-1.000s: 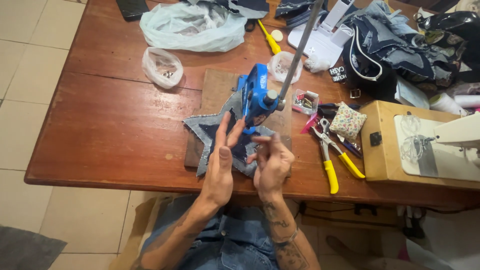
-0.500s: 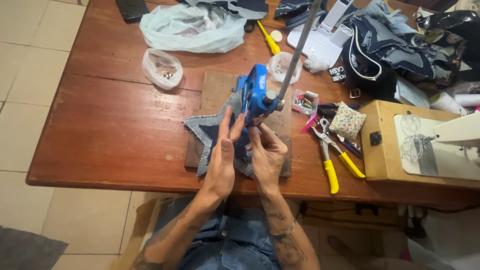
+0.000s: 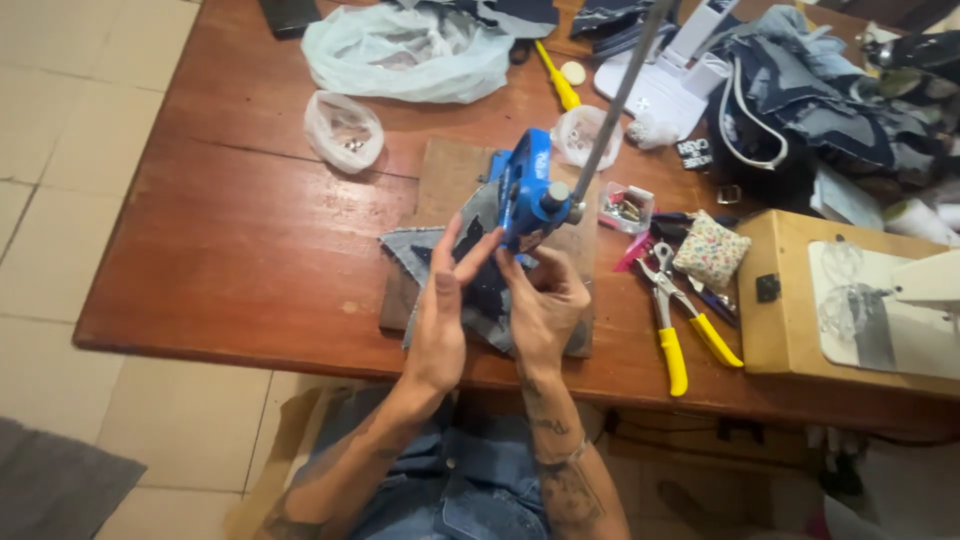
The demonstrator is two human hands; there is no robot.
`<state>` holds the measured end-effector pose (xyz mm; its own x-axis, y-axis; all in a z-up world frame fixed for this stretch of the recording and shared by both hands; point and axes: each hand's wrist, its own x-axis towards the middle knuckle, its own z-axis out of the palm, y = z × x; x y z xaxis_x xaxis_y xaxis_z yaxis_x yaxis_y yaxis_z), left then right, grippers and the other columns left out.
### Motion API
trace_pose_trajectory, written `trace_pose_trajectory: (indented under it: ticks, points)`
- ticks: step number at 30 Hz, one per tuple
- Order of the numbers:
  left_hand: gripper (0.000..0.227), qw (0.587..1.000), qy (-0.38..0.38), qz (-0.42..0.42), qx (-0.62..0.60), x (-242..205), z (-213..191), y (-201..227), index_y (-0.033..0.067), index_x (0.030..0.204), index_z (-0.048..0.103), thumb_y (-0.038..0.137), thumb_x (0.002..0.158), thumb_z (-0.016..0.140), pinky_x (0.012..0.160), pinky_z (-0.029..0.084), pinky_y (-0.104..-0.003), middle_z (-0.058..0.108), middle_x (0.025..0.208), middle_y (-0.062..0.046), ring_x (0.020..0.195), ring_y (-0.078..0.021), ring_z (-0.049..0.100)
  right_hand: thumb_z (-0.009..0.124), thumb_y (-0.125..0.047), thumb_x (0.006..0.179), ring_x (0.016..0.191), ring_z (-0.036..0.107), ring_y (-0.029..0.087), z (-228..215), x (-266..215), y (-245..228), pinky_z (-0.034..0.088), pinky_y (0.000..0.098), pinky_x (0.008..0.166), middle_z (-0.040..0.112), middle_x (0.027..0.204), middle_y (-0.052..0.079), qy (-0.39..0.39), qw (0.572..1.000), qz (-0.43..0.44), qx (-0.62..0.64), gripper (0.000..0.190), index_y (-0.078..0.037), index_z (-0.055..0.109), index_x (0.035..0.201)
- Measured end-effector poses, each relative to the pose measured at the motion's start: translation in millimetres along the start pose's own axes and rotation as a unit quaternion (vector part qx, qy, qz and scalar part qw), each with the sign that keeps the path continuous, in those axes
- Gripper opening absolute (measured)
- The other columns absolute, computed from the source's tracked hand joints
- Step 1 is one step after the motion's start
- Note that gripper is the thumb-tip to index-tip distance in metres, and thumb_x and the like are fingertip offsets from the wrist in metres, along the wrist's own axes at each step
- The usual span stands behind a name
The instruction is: The person uses a manual riveting tool to attach snap fasteners to a star-shaped denim fabric piece. They position the fabric under the tool, place the snap components, and press the handle to secure them. The person also uses pliers to adjust the tool and handles small metal snap parts.
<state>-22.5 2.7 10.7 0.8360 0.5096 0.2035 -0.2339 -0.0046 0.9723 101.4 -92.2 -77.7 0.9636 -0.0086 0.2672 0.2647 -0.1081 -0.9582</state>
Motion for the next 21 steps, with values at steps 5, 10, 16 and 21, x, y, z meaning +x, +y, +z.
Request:
trace_pose_trajectory:
  ticks: [5,10,16,21]
  points:
    - [0.102,1.0,0.011,-0.001,0.003,-1,0,-1,-0.0025,0.194,0.026,0.073,0.126,0.013,0.151,0.017,-0.065,0.065,0.184,-0.02,0.182,-0.047,0.038,0.111,-0.017,0.095,0.06,0.066,0.01,4,1,-12,0.049,0.03,0.057,0.07,0.06,0.005,-0.031,0.999,-0.012,0.005,0.034,-0.013,0.096,0.124]
    - [0.101,0.999,0.045,-0.005,0.006,-5,-4,-2,-0.0022,0.191,0.033,0.073,0.125,0.014,0.151,0.015,-0.064,0.069,0.181,-0.02,0.18,-0.0433,0.045,0.108,-0.017,0.1,0.06,0.06,0.006,7,3,-4,0.046,0.0251,0.058,0.066,0.058,0.002,-0.018,0.999,-0.019,0.021,0.026,-0.013,0.098,0.124]
    - [0.081,0.995,0.094,0.024,0.027,-10,-4,-5,-0.0006,0.176,0.055,0.062,0.13,0.03,0.14,0.042,-0.062,0.081,0.165,-0.023,0.16,-0.0426,0.071,0.124,-0.019,0.078,0.06,0.064,0.009,18,11,2,0.046,0.0291,0.057,0.067,0.063,0.003,0.049,0.998,-0.025,0.003,0.048,-0.007,0.082,0.098]
    - [0.056,0.99,0.123,0.041,0.05,-12,-12,-19,0.0024,0.166,0.064,0.043,0.131,0.047,0.131,0.053,-0.059,0.086,0.154,-0.02,0.146,-0.0375,0.08,0.122,-0.018,0.08,0.057,0.061,0.009,15,3,-10,0.046,0.0271,0.059,0.059,0.058,0.001,0.014,0.998,-0.056,-0.006,0.052,-0.011,0.082,0.114]
